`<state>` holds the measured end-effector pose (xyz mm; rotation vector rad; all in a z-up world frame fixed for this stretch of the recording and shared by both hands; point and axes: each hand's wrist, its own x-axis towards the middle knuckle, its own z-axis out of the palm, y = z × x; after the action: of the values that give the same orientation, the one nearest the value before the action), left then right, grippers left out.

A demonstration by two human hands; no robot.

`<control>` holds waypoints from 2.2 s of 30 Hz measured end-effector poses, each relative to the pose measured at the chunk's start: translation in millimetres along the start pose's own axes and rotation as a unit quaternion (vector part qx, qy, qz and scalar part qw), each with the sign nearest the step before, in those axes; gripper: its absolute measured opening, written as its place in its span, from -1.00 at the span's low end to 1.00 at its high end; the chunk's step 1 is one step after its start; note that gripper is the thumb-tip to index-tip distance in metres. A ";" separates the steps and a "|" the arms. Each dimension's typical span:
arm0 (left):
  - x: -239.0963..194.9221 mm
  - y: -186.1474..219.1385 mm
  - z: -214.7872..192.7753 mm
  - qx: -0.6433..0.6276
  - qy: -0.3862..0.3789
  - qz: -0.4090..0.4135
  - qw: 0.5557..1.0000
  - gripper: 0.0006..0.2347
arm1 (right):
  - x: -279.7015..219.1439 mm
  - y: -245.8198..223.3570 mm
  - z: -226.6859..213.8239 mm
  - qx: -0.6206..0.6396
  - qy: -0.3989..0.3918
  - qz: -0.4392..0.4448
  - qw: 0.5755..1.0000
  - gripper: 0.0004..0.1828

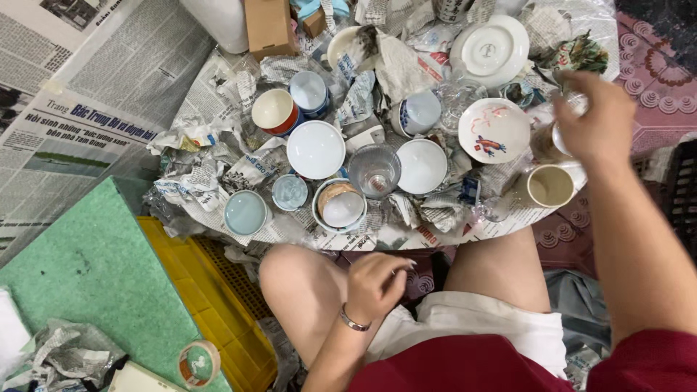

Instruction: The person sits on the floor and wraps various small dishes, bowls, and cups with newspaper. They fold the paper around each item and place the wrapped items into a pile. The person handles the items one at a time.

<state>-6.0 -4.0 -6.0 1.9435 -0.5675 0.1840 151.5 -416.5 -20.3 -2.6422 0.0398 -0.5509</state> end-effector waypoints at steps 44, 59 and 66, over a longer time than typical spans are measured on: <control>-52.9 -43.3 78.5 -0.574 0.099 -0.227 0.781 -0.32 | -180.8 -163.9 20.5 0.127 -0.123 -0.451 0.875 -0.69; -116.5 -139.1 111.9 -0.466 0.082 -0.292 0.831 -0.58 | -215.2 -175.0 67.0 0.213 -0.209 0.035 0.954 -0.45; -86.4 -109.3 91.5 -0.330 0.099 -0.220 0.912 -0.74 | -220.9 -130.5 107.7 0.183 -0.162 -0.102 0.964 -0.82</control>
<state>-42.0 -22.9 -167.6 1.3190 -0.0235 -0.0944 -18.0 -228.8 -136.3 -2.3483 -0.4003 -0.1589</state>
